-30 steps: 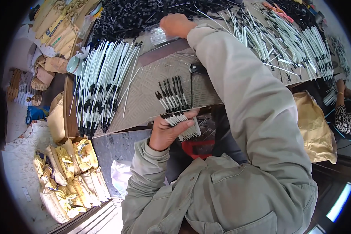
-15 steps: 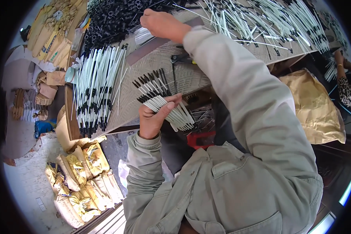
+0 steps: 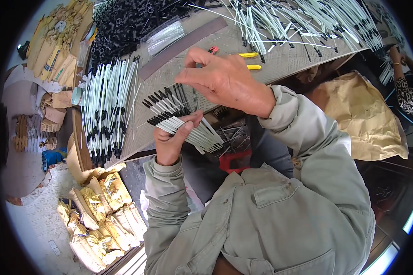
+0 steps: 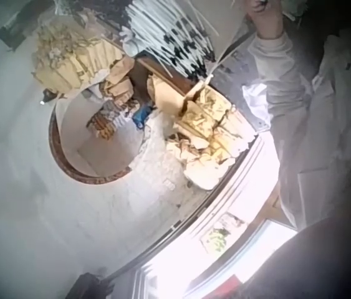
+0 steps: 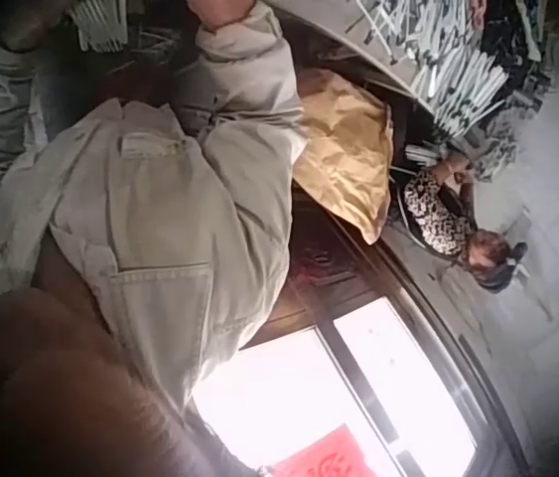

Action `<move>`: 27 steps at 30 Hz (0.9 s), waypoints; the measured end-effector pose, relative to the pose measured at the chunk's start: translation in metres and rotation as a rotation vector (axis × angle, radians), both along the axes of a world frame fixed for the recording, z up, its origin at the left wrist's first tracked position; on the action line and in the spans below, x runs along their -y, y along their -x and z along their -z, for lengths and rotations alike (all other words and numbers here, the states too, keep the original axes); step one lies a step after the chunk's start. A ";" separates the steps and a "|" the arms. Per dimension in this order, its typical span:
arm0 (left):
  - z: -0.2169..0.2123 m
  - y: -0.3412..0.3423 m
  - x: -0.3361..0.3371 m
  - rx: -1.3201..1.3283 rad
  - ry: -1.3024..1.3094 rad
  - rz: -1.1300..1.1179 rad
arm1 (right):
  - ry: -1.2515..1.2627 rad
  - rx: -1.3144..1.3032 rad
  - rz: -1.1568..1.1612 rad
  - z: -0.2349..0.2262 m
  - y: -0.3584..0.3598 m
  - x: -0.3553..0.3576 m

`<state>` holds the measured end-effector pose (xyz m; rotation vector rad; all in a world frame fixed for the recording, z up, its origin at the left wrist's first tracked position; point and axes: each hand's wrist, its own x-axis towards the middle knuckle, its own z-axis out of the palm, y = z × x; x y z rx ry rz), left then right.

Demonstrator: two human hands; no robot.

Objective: Assembling industrial components by sliding plastic sleeves onto metal rods and bundling them with rubber bands.

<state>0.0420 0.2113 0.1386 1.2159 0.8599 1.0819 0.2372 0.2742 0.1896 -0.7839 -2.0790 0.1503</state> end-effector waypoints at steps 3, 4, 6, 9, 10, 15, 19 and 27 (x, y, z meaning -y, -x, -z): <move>-0.001 0.000 0.001 -0.004 0.004 -0.003 | -0.009 0.040 0.019 0.000 0.000 0.001; -0.002 0.001 0.001 -0.032 0.010 -0.002 | -0.031 0.060 0.023 0.000 0.001 0.000; -0.002 0.001 0.001 -0.031 0.011 -0.003 | -0.042 0.074 0.027 0.001 0.002 0.000; 0.000 0.002 0.000 -0.031 0.010 -0.001 | -0.065 0.116 0.042 -0.001 0.002 -0.001; 0.000 0.002 0.000 -0.035 0.009 -0.003 | -0.078 0.142 0.050 -0.003 0.002 -0.002; 0.001 0.003 0.001 -0.023 0.011 -0.001 | -0.056 0.123 0.015 -0.003 0.000 -0.003; 0.003 0.003 0.001 0.002 -0.017 -0.002 | -0.062 0.132 0.001 -0.003 0.003 -0.005; 0.005 0.005 0.000 -0.031 -0.044 0.049 | 0.060 0.178 -0.121 -0.024 0.005 -0.014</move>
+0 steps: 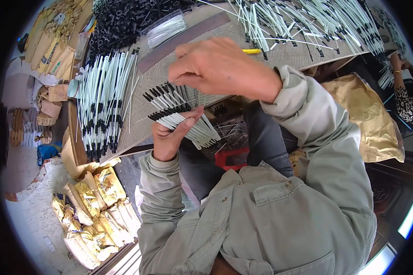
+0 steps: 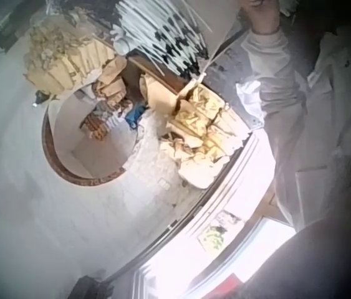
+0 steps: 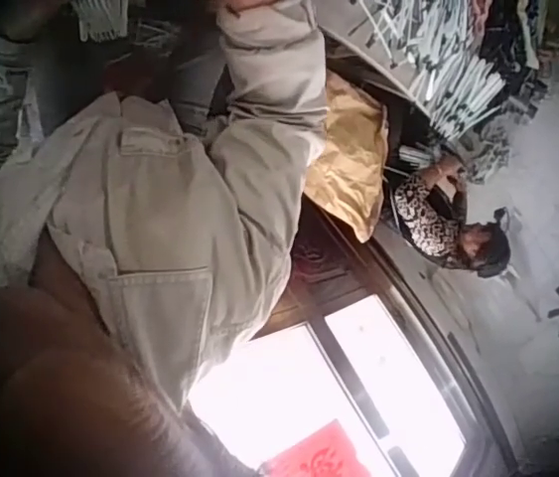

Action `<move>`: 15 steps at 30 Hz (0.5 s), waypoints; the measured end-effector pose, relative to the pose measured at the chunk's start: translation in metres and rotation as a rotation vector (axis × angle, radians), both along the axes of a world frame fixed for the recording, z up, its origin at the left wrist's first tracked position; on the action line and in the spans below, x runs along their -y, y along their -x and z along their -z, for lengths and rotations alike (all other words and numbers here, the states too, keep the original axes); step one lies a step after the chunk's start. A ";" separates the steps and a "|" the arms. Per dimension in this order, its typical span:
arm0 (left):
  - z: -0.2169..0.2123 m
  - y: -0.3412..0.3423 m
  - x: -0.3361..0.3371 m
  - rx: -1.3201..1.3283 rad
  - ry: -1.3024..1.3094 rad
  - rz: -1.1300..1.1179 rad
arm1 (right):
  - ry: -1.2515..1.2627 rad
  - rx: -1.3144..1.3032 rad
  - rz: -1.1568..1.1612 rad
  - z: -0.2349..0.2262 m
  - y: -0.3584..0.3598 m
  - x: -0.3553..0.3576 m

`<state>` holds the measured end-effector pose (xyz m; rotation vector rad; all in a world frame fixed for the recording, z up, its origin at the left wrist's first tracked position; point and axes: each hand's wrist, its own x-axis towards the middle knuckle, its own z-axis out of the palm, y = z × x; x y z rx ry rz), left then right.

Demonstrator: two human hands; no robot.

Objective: Assembling industrial components by sliding plastic sleeves onto metal rods and bundling them with rubber bands.

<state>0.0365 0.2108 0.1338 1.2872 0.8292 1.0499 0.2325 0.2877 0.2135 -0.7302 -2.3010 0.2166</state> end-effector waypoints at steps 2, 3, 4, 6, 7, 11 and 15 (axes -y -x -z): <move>0.001 0.001 -0.001 -0.007 -0.014 0.011 | 0.067 -0.030 -0.065 -0.004 0.002 -0.005; 0.001 0.001 -0.001 -0.011 -0.008 0.011 | 0.082 0.013 -0.076 -0.006 0.002 -0.006; 0.002 0.002 0.000 -0.016 0.001 0.012 | 0.098 0.055 -0.086 -0.008 0.003 -0.007; 0.003 0.001 -0.001 0.001 0.010 0.013 | 0.122 0.082 -0.093 -0.012 0.003 -0.009; 0.003 0.001 -0.002 0.021 0.013 0.017 | 0.138 0.112 -0.097 -0.013 0.004 -0.010; 0.002 0.002 0.000 0.021 0.025 0.020 | 0.330 0.058 -0.125 -0.018 0.000 -0.011; 0.001 0.001 -0.002 0.034 0.030 0.031 | 0.701 0.093 -0.325 -0.010 -0.002 -0.027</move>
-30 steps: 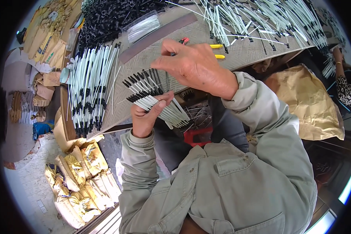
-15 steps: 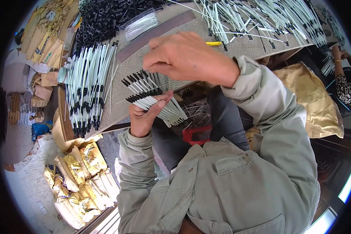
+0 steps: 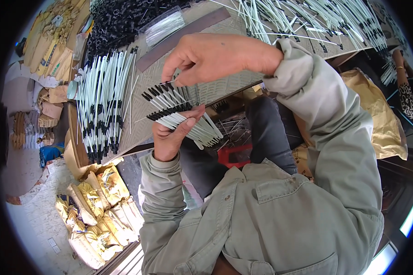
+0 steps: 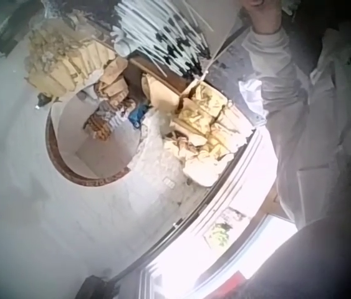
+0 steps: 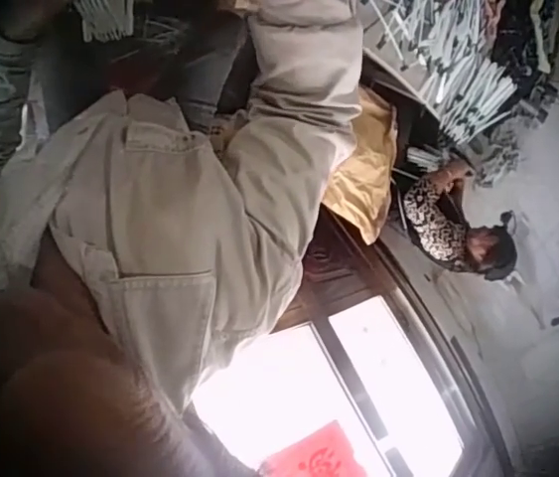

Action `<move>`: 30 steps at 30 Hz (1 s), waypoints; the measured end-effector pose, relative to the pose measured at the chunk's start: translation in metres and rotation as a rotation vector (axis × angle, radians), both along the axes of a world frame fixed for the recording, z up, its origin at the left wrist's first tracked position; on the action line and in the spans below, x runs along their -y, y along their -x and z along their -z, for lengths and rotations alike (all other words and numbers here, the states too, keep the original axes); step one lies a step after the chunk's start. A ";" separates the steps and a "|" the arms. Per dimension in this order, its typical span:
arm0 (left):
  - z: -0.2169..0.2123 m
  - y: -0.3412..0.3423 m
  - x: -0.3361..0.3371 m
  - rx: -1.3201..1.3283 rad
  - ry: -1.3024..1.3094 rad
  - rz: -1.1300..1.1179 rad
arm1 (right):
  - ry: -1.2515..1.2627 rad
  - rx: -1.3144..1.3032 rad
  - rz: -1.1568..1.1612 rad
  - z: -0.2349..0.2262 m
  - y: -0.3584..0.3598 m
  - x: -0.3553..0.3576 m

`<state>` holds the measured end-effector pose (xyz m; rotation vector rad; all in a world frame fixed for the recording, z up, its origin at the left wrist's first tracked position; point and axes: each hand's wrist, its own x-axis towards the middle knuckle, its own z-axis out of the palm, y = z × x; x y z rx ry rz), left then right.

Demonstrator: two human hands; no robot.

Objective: Assembling industrial components by sliding plastic sleeves onto metal rods and bundling them with rubber bands.

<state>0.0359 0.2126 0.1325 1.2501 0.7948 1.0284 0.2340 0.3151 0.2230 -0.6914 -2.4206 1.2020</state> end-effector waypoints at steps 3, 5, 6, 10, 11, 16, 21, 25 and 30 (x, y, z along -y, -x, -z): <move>0.000 0.001 -0.001 -0.001 -0.002 0.009 | 0.120 -0.121 -0.061 0.005 0.002 -0.002; 0.000 0.002 -0.001 -0.007 0.010 0.004 | 0.130 -0.124 -0.052 -0.004 0.002 0.001; 0.000 0.002 0.000 -0.008 0.012 0.004 | 0.088 -0.073 -0.052 -0.010 0.002 0.002; 0.000 0.003 -0.001 -0.041 -0.004 0.010 | -0.074 0.025 -0.032 -0.019 0.003 0.003; 0.000 0.002 -0.001 -0.041 -0.005 0.006 | -0.076 0.024 -0.037 -0.017 0.004 0.003; -0.001 0.002 0.000 -0.027 0.004 0.019 | 0.164 -0.140 0.030 0.001 0.004 0.007; 0.001 0.004 -0.002 -0.005 -0.007 0.026 | 0.172 -0.350 0.047 0.031 0.011 0.008; -0.001 0.004 -0.001 0.022 0.004 0.034 | 0.101 -0.383 0.083 0.034 0.015 0.012; 0.000 0.005 -0.002 -0.013 0.006 0.039 | -0.066 -0.215 0.091 0.015 0.010 0.010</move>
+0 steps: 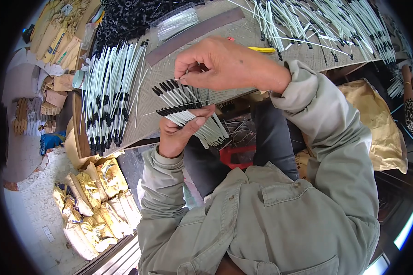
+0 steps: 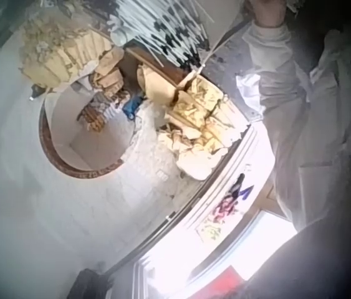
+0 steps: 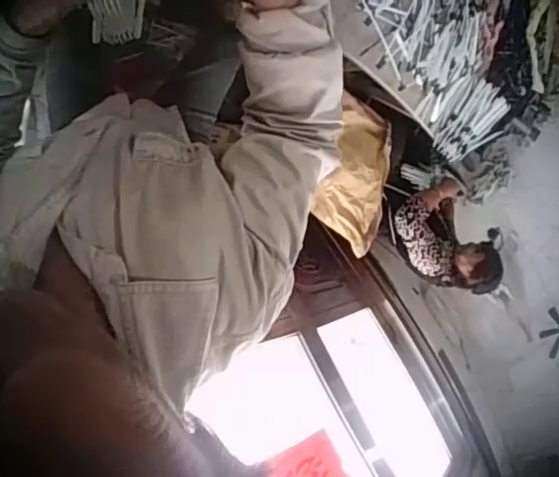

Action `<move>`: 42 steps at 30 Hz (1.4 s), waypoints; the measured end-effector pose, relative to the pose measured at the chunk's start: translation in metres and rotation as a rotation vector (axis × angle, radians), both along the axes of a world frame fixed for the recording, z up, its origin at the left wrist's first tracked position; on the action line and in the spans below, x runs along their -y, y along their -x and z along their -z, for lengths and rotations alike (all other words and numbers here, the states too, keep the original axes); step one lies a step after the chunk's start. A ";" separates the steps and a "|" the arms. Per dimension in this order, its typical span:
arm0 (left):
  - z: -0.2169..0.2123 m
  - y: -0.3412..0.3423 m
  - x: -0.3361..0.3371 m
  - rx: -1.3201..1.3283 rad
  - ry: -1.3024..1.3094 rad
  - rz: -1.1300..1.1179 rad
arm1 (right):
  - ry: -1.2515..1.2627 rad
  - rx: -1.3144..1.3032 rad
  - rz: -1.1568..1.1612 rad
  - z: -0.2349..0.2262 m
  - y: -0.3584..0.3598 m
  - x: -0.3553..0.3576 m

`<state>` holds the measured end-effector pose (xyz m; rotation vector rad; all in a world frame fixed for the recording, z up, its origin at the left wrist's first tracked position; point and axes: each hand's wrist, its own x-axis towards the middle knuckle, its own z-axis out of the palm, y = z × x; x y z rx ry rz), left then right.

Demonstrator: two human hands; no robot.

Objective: Assembling industrial components by sliding plastic sleeves onto metal rods and bundling them with rubber bands.

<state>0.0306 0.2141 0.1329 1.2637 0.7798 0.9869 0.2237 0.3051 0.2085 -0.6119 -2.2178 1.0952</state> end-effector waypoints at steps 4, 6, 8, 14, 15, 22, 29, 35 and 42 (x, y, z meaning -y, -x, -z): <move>0.000 0.000 0.001 -0.002 0.006 -0.001 | -0.135 0.053 0.016 -0.007 0.001 0.000; 0.000 -0.001 0.000 -0.006 0.006 0.000 | -0.122 0.049 0.023 -0.009 0.001 0.003; 0.000 0.000 0.001 -0.011 0.008 -0.001 | -0.105 0.042 0.027 -0.008 0.002 0.004; -0.001 -0.001 0.001 0.027 0.012 0.001 | -0.114 0.041 0.016 -0.008 0.003 -0.003; 0.000 0.000 0.000 0.012 0.003 0.005 | -0.142 0.061 -0.004 -0.009 0.002 -0.006; 0.000 -0.001 0.002 -0.006 -0.014 -0.006 | -0.213 0.106 -0.012 -0.012 0.006 -0.006; -0.001 -0.001 0.001 0.017 0.006 0.005 | 0.176 -0.071 -0.149 0.000 0.009 -0.007; -0.003 0.002 0.000 0.068 0.035 0.033 | 0.308 -0.115 -0.290 0.002 0.009 -0.011; -0.001 0.000 0.000 0.044 0.021 0.035 | 0.138 -0.016 -0.141 0.000 0.009 -0.003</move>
